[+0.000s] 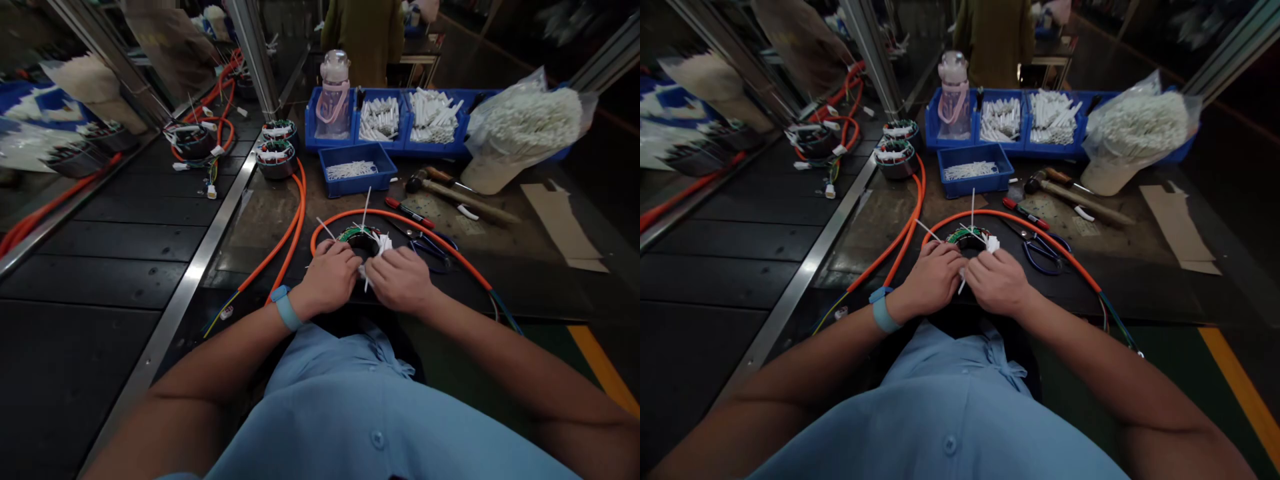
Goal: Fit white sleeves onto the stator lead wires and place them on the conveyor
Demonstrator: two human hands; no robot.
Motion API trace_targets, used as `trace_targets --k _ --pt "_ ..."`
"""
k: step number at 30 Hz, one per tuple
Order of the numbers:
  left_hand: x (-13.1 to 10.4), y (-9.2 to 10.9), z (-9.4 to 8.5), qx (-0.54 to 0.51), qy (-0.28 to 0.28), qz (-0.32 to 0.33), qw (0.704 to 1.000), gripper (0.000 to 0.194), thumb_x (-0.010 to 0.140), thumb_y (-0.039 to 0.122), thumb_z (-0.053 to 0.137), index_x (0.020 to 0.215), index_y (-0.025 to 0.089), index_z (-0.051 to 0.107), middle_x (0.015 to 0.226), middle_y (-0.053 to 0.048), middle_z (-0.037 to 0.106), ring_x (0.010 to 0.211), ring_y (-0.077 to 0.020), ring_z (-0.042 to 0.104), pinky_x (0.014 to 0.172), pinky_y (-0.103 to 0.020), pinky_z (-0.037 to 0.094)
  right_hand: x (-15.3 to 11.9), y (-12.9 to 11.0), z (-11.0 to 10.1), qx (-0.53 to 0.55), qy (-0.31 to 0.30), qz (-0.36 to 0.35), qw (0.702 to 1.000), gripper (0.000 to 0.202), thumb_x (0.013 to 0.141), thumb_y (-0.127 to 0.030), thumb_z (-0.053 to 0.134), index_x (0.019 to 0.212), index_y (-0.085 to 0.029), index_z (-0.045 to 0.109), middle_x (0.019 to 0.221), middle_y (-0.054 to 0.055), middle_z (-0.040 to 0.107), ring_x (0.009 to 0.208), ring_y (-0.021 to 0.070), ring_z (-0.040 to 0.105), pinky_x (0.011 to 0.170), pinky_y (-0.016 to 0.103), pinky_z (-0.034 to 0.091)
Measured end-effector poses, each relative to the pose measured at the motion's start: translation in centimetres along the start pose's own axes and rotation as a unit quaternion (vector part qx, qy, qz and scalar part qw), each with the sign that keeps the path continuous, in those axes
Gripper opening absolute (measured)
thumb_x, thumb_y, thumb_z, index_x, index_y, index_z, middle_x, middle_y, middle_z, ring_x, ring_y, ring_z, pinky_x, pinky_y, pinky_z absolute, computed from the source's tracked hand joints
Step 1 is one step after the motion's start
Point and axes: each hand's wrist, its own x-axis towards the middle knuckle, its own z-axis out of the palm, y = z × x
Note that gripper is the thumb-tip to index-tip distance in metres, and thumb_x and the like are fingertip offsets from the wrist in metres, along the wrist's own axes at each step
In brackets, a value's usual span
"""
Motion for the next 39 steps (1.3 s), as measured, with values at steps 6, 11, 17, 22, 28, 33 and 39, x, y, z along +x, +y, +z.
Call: trace_targets --k 6,11,17,22,28,33,39 --pt "0.0 -0.5 0.3 -0.017 0.016 0.040 0.999 0.021 0.089 0.024 0.043 0.087 0.014 0.062 0.095 -0.008 0.064 0.104 -0.0239 0.050 0.097 -0.047 0.028 3.4 1.5 1.1 0.057 -0.189 0.123 0.973 0.020 0.083 -0.018 0.046 0.070 -0.016 0.061 0.073 0.009 0.060 0.080 0.0217 0.043 0.065 0.035 0.022" --pt "-0.1 0.0 0.4 -0.022 0.020 0.023 0.999 0.027 0.088 0.036 0.047 0.090 0.014 0.063 0.095 -0.010 0.063 0.102 -0.0254 0.050 0.096 -0.046 0.029 4.3 1.7 1.4 0.081 -0.214 0.127 0.965 0.019 0.082 -0.018 0.048 0.072 -0.015 0.063 0.075 0.010 0.063 0.080 0.0223 0.048 0.064 0.033 0.027" --pt "0.2 -2.4 -0.5 -0.063 -0.010 0.053 0.997 0.037 0.084 0.052 0.053 0.086 0.018 0.066 0.093 -0.008 0.065 0.099 -0.0228 0.054 0.094 -0.041 0.032 -0.4 5.1 1.8 0.330 -0.067 0.252 0.907 0.025 0.088 -0.027 0.043 0.092 -0.017 0.065 0.090 0.006 0.065 0.083 0.0170 0.058 0.072 0.028 0.042" --pt "-0.2 -1.7 -1.4 -0.101 -0.015 0.009 0.995 0.040 0.073 0.047 0.068 0.103 0.020 0.064 0.105 -0.007 0.065 0.107 -0.0238 0.054 0.105 -0.047 0.021 -7.4 8.0 2.1 0.138 -0.185 0.367 0.901 0.039 0.076 -0.012 0.045 0.112 -0.014 0.060 0.116 0.012 0.060 0.103 0.0241 0.057 0.087 0.035 0.044" --pt "-0.3 -1.1 -0.8 -0.160 0.011 -0.058 0.985 0.042 0.069 0.041 0.074 0.105 0.023 0.062 0.096 -0.001 0.067 0.099 -0.0196 0.058 0.107 -0.045 0.023 -8.4 7.8 3.3 0.041 -0.253 0.325 0.910 0.057 0.076 -0.006 0.039 0.132 -0.009 0.043 0.130 0.017 0.050 0.116 0.0267 0.050 0.092 0.037 0.043" --pt "-0.7 -2.3 -2.0 -0.160 -0.048 -0.040 0.985 0.049 0.068 0.039 0.074 0.112 0.023 0.058 0.107 -0.003 0.065 0.109 -0.0229 0.054 0.110 -0.052 0.013 -8.1 9.0 2.9 0.067 -0.315 0.358 0.876 0.063 0.071 -0.014 0.048 0.134 -0.013 0.040 0.110 0.017 0.059 0.089 0.0256 0.061 0.072 0.032 0.046" --pt "-0.6 -1.0 -1.4 -0.179 -0.038 -0.115 0.976 0.045 0.071 0.035 0.072 0.111 0.023 0.056 0.095 0.001 0.068 0.102 -0.0216 0.057 0.107 -0.050 0.017 -8.5 9.1 2.2 0.079 -0.359 0.363 0.856 0.071 0.071 -0.033 0.054 0.138 -0.019 0.035 0.089 0.010 0.067 0.074 0.0264 0.063 0.059 0.031 0.041"
